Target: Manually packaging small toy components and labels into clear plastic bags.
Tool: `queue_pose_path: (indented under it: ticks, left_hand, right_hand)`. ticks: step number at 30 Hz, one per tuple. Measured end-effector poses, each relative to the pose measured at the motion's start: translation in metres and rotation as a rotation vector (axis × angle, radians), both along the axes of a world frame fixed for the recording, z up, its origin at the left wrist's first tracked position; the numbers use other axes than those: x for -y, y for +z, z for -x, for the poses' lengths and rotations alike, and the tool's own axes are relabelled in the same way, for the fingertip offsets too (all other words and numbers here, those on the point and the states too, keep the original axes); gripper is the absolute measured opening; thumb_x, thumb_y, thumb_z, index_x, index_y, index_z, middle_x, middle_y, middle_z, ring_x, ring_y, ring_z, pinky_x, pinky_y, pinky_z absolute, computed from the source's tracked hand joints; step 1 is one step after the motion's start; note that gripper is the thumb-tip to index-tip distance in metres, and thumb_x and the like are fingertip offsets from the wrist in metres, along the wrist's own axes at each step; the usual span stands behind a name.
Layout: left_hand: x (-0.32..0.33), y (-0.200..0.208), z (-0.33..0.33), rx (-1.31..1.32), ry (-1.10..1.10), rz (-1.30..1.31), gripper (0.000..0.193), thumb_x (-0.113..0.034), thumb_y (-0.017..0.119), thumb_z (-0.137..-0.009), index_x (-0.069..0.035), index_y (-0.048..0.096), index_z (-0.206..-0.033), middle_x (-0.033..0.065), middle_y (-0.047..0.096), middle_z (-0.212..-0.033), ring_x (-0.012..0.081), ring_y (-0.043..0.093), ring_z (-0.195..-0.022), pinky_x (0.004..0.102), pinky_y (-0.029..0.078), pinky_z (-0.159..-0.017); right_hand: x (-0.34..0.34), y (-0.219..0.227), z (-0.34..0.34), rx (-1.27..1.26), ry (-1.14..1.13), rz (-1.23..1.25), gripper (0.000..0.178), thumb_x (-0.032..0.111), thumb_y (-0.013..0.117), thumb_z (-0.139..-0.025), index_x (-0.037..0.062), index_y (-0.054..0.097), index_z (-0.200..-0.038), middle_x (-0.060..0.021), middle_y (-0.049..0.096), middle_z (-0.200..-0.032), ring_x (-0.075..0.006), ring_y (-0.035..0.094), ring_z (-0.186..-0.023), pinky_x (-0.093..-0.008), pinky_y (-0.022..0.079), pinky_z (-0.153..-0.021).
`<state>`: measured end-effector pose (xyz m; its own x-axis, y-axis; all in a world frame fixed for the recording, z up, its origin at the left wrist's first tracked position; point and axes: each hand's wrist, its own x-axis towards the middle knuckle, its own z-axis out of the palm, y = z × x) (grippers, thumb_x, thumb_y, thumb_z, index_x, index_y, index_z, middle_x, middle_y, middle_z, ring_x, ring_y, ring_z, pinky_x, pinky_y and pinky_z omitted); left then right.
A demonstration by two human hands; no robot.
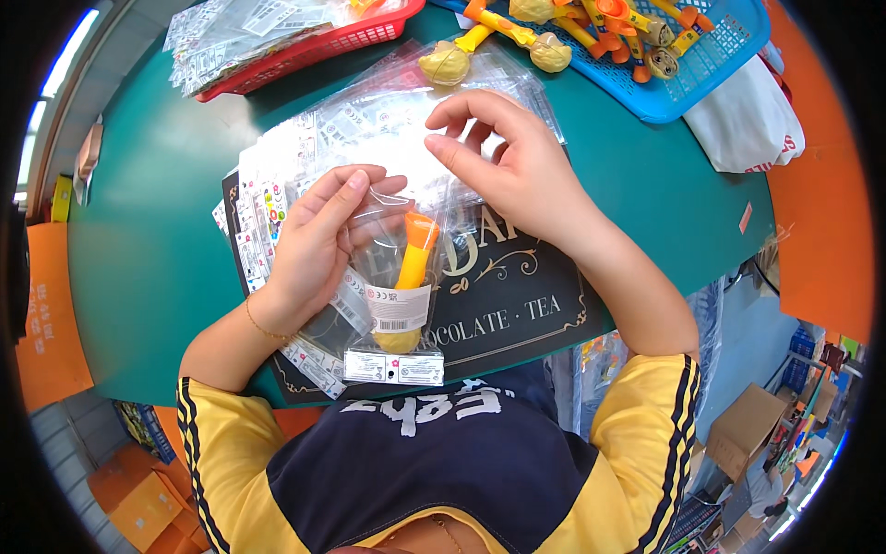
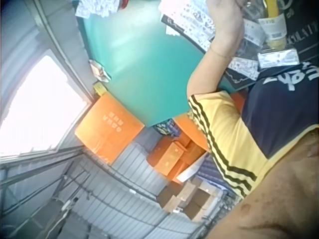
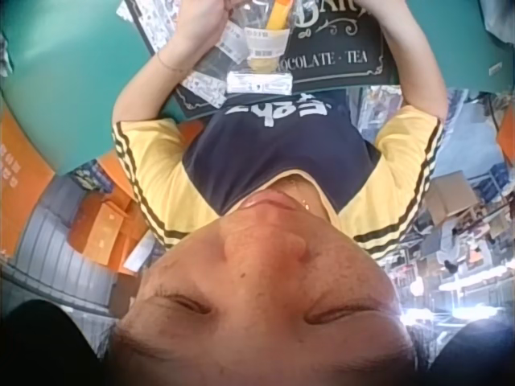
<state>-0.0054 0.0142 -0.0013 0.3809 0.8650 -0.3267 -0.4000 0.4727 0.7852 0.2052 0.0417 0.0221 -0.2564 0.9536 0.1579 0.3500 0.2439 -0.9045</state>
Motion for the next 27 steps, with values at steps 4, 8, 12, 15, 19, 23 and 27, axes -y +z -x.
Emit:
queue_pose_path:
  ticks: [4,8,12,15,19,23,27]
  left_hand:
    - [0.003,0.0,-0.002,-0.004,-0.03,-0.028,0.028,-0.017,0.043,-0.096,0.001,0.051,-0.116,0.0169,0.059,-0.112,0.0237,0.06,-0.102,0.0327,0.049,-0.089]
    - [0.008,0.001,-0.005,-0.09,-0.057,-0.19,0.029,-0.013,0.045,-0.095,0.004,0.051,-0.118,0.015,0.058,-0.112,0.0215,0.059,-0.103,0.0295,0.048,-0.089]
    - [0.014,-0.005,-0.01,-0.216,0.006,-0.408,0.027,-0.01,0.05,-0.093,0.005,0.056,-0.114,0.0135,0.062,-0.106,0.0172,0.062,-0.096,0.0252,0.049,-0.081]
    - [0.013,0.005,-0.003,-0.594,-0.102,-0.604,0.025,-0.009,0.053,-0.091,0.004,0.058,-0.112,0.0142,0.066,-0.097,0.0147,0.064,-0.089,0.0252,0.05,-0.074]
    - [0.013,0.0,-0.002,-0.691,-0.147,-0.775,0.026,-0.01,0.049,-0.093,0.002,0.057,-0.116,-0.0013,0.058,-0.074,0.0031,0.046,-0.057,0.0178,0.038,-0.051]
    - [0.01,0.002,-0.006,-0.589,-0.155,-0.656,0.027,-0.011,0.048,-0.094,0.002,0.056,-0.116,0.0033,0.064,-0.086,0.0058,0.057,-0.072,0.0176,0.045,-0.059]
    - [0.012,-0.003,-0.001,-0.342,-0.109,-0.456,0.027,-0.012,0.046,-0.095,0.005,0.056,-0.113,0.0128,0.062,-0.108,0.0181,0.06,-0.102,0.0263,0.048,-0.084]
  right_hand:
    - [-0.002,0.005,0.001,0.068,0.107,-0.373,0.014,0.01,0.069,-0.076,0.0083,0.066,-0.09,-0.0019,0.059,-0.092,-0.0151,0.054,-0.09,-0.0286,0.044,-0.073]
    - [0.006,0.013,0.008,0.292,0.152,-0.577,0.016,0.012,0.073,-0.069,0.0093,0.069,-0.085,-0.0037,0.061,-0.093,-0.0235,0.053,-0.093,-0.0342,0.044,-0.077]
    - [0.015,0.012,0.015,0.462,0.089,-0.702,0.019,0.012,0.073,-0.066,0.0097,0.069,-0.085,-0.0018,0.061,-0.089,-0.0233,0.054,-0.089,-0.0367,0.043,-0.075]
    - [0.024,0.014,0.017,0.57,0.081,-0.701,0.021,0.012,0.072,-0.065,0.0091,0.067,-0.085,-0.0013,0.061,-0.088,-0.0223,0.055,-0.088,-0.0371,0.042,-0.077]
    - [0.026,0.015,0.018,0.664,0.081,-0.713,0.02,0.011,0.071,-0.066,0.0086,0.063,-0.084,-0.0013,0.06,-0.086,-0.0213,0.055,-0.087,-0.0384,0.041,-0.079]
    - [0.012,0.007,0.012,0.571,0.051,-0.705,0.017,0.009,0.069,-0.066,0.0075,0.061,-0.082,-0.0028,0.059,-0.084,-0.0225,0.055,-0.086,-0.0385,0.042,-0.079]
    - [-0.021,0.001,-0.018,0.62,-0.203,-0.744,0.01,0.008,0.064,-0.071,0.0024,0.06,-0.078,-0.0088,0.061,-0.084,-0.0282,0.056,-0.083,-0.036,0.045,-0.072]
